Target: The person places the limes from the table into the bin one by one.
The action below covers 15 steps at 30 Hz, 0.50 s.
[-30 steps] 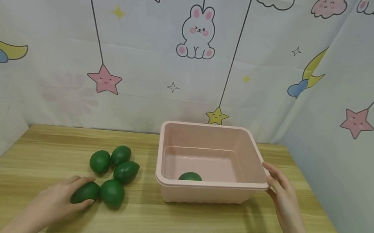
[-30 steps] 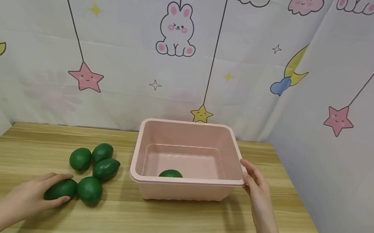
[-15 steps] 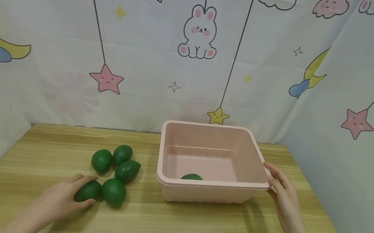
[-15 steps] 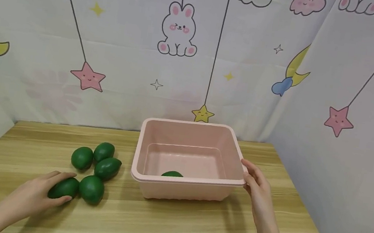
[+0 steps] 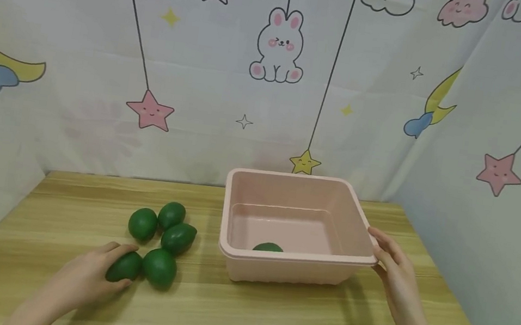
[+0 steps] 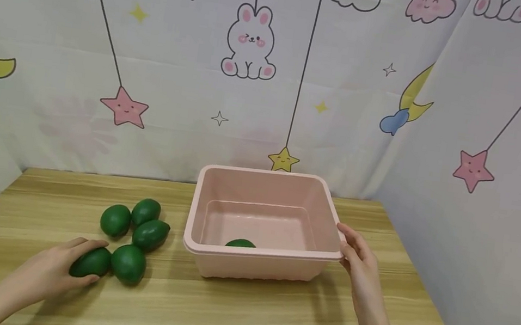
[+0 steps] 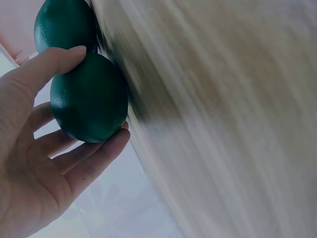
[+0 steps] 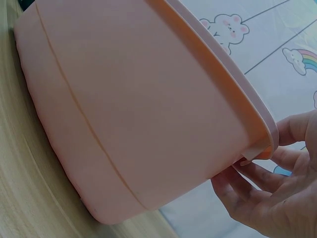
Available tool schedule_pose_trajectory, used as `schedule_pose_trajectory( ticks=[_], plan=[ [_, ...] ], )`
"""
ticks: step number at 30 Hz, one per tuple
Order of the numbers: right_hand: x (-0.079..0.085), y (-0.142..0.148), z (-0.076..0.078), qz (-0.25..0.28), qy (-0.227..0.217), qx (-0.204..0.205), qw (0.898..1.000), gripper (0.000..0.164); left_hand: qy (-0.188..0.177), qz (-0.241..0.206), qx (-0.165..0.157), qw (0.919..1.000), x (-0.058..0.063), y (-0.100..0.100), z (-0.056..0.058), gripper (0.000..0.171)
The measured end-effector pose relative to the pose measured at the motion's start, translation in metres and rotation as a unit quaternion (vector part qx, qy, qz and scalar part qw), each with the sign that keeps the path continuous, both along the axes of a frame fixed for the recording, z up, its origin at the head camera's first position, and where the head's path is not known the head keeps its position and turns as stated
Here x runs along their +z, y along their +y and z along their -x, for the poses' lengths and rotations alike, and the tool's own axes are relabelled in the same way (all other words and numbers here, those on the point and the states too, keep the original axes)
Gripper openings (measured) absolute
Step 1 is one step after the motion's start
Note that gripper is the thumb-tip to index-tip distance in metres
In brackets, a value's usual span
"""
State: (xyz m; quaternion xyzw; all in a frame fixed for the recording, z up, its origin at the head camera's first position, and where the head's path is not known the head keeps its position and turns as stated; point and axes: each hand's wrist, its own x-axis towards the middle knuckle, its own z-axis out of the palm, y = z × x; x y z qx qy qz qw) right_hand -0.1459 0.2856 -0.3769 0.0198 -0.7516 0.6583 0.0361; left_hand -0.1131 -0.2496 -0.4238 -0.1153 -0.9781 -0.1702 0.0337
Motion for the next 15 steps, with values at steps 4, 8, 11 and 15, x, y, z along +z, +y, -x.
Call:
schedule_pose_trajectory(
  ticks=[4,8,11,15],
  plan=[
    [-0.0006,-0.0003,-0.0011,-0.002,0.000,-0.001,1.000,0.047,0.000,0.001,0.000,1.0000,-0.0002,-0.0010,-0.0005,0.064],
    [-0.0006,-0.0005,-0.0013,0.002,0.002,-0.003,1.000,0.047,-0.001,0.005,-0.002,1.0000,0.0001,-0.0022,0.0001,0.065],
    [-0.0001,-0.0005,-0.0008,0.003,0.003,-0.005,1.000,0.047,-0.001,0.006,-0.003,1.0000,0.0010,-0.0022,0.0005,0.065],
    [0.0004,-0.0006,-0.0005,0.000,0.003,-0.005,1.000,0.048,0.003,0.009,-0.004,0.9999,0.0028,-0.0011,0.0008,0.064]
  ],
)
